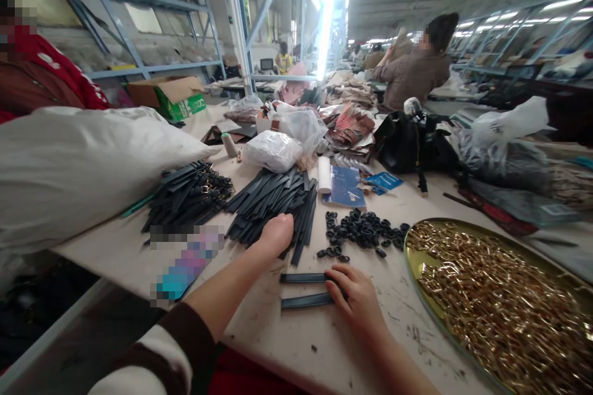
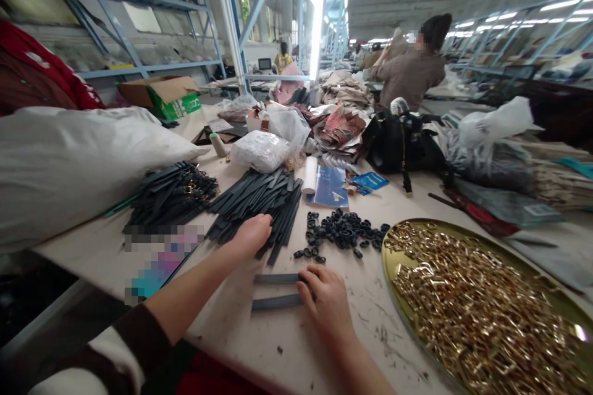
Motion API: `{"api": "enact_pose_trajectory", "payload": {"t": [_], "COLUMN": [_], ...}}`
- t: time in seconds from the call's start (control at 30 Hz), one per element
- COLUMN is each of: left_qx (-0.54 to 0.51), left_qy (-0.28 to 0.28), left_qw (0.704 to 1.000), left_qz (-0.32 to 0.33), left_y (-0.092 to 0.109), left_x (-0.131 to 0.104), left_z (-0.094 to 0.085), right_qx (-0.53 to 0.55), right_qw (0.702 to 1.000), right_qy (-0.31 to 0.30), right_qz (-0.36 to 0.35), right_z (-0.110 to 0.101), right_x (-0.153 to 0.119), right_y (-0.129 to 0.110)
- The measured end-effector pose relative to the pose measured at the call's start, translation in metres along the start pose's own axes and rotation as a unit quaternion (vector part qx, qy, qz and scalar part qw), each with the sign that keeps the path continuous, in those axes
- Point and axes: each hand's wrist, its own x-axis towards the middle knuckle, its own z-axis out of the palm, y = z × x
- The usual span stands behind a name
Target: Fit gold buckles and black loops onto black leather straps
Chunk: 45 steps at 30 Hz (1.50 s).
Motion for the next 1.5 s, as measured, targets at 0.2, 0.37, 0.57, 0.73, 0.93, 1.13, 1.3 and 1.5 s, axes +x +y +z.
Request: {"api": "enact_pose_trajectory", "payload": {"t": [0.2,0.37,0.57,0.73,0.93,1.13,1.3,1.5], "left_qx": [-0.144,-0.505,-0.602,-0.643,-0.663,-0.679,-0.669,-0.622], "left_qy": [-0.033,-0.253,-0.403,-0.366,-0.347,-0.322,-0.300,-0.305], "left_qw": [0.989,0.820,0.684,0.660,0.642,0.631,0.646,0.700], "left_qz": [0.003,-0.091,-0.091,-0.126,-0.167,-0.194,-0.212,-0.176], "left_y": [0.007,0.020,0.037,0.054,0.052,0.036,0.023,0.013], "left_x": [-0.081,-0.190,-0.235,-0.229,-0.215,-0.183,-0.162,-0.149], "left_z": [-0.035,-0.034,-0.014,-0.006,-0.008,0.002,0.006,0.008], "right_qx": [0.207,0.585,0.605,0.567,0.321,0.135,0.023,-0.070], "right_qw": [0.963,0.738,0.708,0.743,0.904,0.965,0.981,0.979], "right_qy": [0.100,0.008,0.011,-0.028,0.059,0.004,-0.100,-0.121], "right_qz": [0.138,0.338,0.364,0.355,0.276,0.226,0.165,0.146], "right_z": [-0.032,-0.049,-0.050,-0.049,-0.056,-0.039,-0.027,-0.039], "right_x": [-0.011,-0.028,-0.057,-0.065,-0.027,0.022,0.045,0.047], "right_y": [-0.029,-0.052,-0.073,-0.086,-0.032,0.015,0.028,0.034]}}
